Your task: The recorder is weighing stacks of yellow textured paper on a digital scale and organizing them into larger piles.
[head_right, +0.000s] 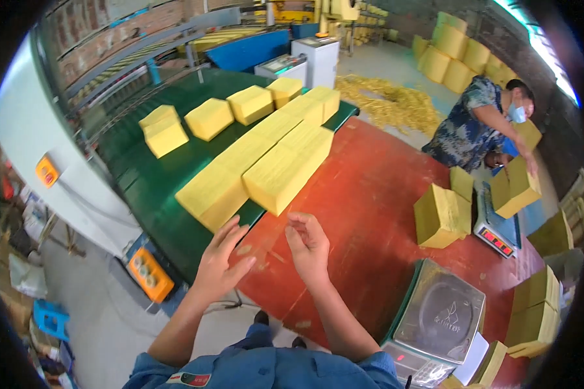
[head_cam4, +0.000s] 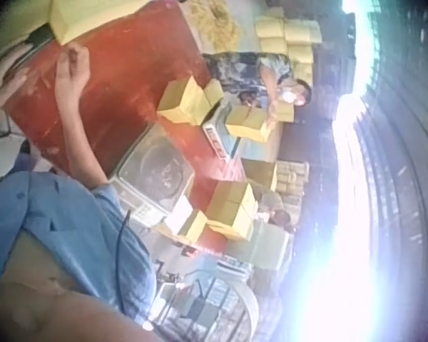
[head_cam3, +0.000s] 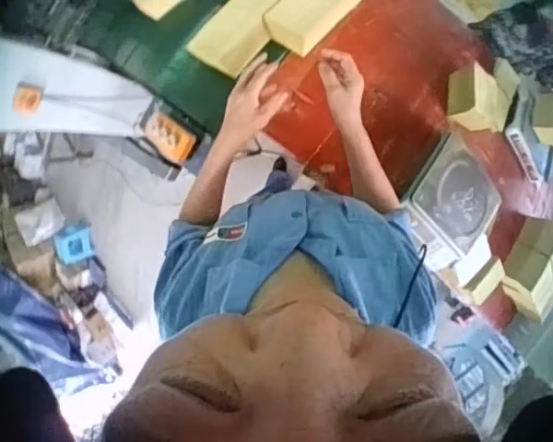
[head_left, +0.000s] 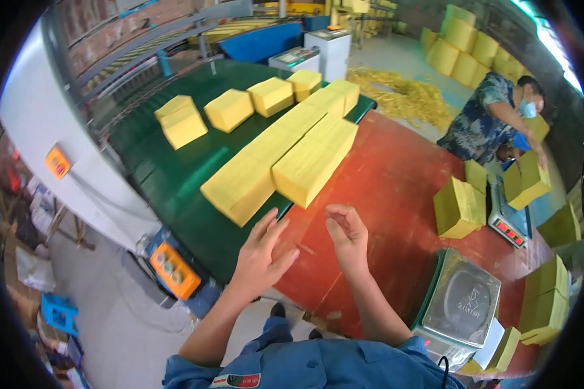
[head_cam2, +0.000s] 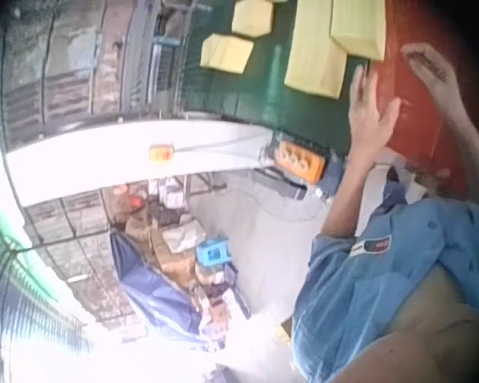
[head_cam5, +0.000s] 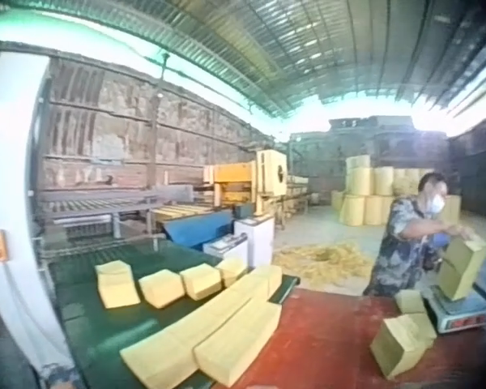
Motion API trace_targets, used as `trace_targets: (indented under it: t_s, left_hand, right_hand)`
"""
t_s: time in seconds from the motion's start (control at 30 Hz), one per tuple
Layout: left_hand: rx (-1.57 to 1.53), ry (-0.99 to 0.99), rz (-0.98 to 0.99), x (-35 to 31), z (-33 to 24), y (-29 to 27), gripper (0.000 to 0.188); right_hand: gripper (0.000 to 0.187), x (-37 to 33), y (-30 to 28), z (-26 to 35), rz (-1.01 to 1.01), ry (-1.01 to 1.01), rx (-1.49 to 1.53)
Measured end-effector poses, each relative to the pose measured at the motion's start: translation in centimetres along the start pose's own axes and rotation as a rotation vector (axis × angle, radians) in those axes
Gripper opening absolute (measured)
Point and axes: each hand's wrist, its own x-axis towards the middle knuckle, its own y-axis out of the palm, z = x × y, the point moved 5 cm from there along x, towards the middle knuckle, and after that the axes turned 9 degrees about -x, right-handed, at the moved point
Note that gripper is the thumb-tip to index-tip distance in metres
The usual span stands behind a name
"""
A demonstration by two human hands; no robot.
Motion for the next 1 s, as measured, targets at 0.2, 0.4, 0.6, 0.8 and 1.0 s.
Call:
trace_targets:
  t_s: [0.2, 0.4, 0.6, 0.8, 1.0]
  left_hand:
    - [0.088, 0.130, 0.118, 13.5, 8.2, 4.1, 0.057]
    - [0.152, 0.119, 0.089, 19.2, 15.6, 7.7, 0.052]
    - [0.202, 0.039, 0.071, 21.4, 18.1, 9.0, 0.049]
    - [0.211, -0.143, 0.141, 23.0, 18.8, 7.8, 0.047]
    - [0.189, -0.241, 0.271, 23.7, 17.8, 7.8, 0.054]
  right_hand:
    - [0.022, 6.9, -0.1, -4.0, -0.158, 0.060, -0.265]
    - [0.046, 12.5, 1.5, -9.8, -0.226, 0.190, -0.280]
    - [0.073, 14.7, 2.6, -16.2, -0.278, 0.379, 0.054]
    - [0.075, 14.5, 2.6, -14.5, -0.203, 0.471, 0.155]
    - [0.059, 15.9, 0.3, -16.0, -0.214, 0.498, 0.078]
